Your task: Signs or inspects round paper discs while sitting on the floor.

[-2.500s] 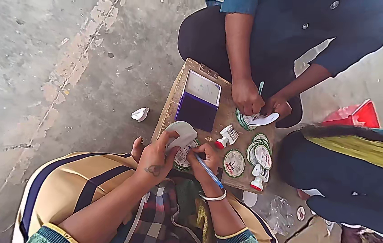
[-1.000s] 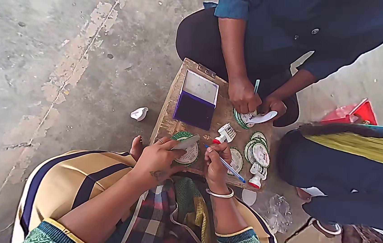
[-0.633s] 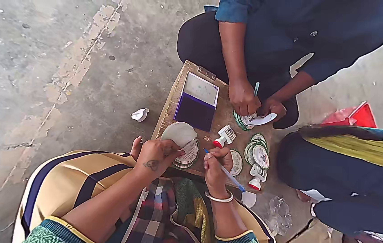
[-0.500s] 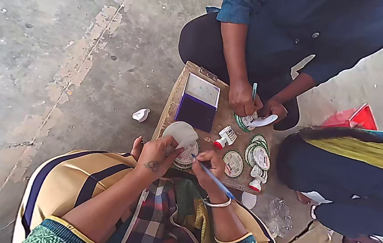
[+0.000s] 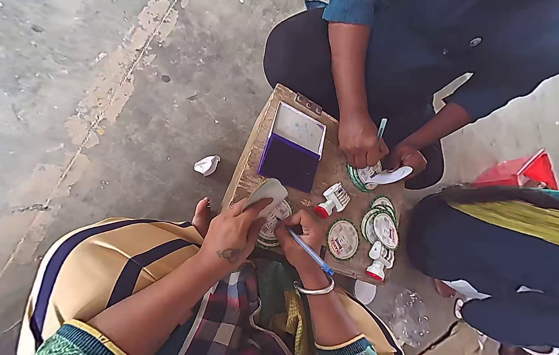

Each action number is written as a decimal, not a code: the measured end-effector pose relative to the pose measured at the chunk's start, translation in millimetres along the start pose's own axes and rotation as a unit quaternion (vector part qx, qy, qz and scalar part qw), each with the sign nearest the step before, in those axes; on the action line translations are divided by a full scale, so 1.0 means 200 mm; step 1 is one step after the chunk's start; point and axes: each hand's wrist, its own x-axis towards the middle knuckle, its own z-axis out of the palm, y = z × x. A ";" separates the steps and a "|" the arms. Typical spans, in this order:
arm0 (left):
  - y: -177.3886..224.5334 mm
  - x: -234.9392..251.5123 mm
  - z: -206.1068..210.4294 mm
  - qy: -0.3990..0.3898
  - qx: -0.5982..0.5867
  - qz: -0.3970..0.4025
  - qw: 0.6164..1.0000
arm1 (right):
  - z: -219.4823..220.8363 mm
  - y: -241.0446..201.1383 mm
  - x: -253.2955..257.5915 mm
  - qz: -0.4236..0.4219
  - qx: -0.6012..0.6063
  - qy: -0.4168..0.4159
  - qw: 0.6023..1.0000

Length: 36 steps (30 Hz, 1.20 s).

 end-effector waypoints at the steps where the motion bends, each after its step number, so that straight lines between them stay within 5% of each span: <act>1: 0.00 0.00 0.00 -0.001 0.004 0.004 1.000 | 0.00 0.00 0.00 -0.004 -0.002 0.001 1.000; 36: 0.01 0.02 -0.02 -0.028 0.001 -0.003 1.000 | 0.02 0.00 0.01 0.017 0.014 0.008 1.000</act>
